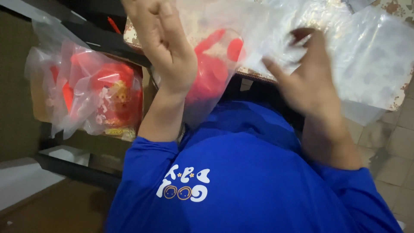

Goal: Assembling red decorative lanterns by attaching handles, smoothing the surface with a cloth, and packaging them into plastic bags.

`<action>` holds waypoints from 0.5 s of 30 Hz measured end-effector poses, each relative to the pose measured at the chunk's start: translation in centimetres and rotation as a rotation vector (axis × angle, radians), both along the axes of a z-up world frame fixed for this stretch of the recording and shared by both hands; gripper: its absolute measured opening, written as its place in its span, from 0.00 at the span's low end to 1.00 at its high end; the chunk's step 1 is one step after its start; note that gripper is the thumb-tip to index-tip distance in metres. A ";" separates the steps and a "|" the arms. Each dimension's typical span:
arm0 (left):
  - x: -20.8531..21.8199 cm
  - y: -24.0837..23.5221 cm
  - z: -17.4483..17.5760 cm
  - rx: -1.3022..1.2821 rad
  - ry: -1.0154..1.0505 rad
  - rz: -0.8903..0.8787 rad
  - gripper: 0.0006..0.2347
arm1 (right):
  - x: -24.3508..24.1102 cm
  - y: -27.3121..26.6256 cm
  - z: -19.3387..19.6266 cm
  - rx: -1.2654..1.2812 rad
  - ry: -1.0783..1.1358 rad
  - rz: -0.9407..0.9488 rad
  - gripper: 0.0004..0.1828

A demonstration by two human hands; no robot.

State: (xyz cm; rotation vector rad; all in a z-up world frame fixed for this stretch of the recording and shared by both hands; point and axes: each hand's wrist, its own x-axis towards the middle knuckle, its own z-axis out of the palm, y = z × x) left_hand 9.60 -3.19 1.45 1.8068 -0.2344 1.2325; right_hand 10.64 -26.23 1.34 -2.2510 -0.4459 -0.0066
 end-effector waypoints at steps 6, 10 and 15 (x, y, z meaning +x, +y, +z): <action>0.9 -2.4 -7.5 -0.247 -0.223 0.053 0.17 | -1.9 3.4 -5.1 0.298 0.600 0.245 0.65; -0.1 -5.0 -1.1 -0.161 -0.098 0.047 0.08 | -1.1 5.6 -9.9 0.833 0.402 0.205 0.46; 0.1 -4.9 -1.9 -0.231 0.031 -0.040 0.10 | -1.5 7.1 -9.0 0.550 0.215 0.030 0.17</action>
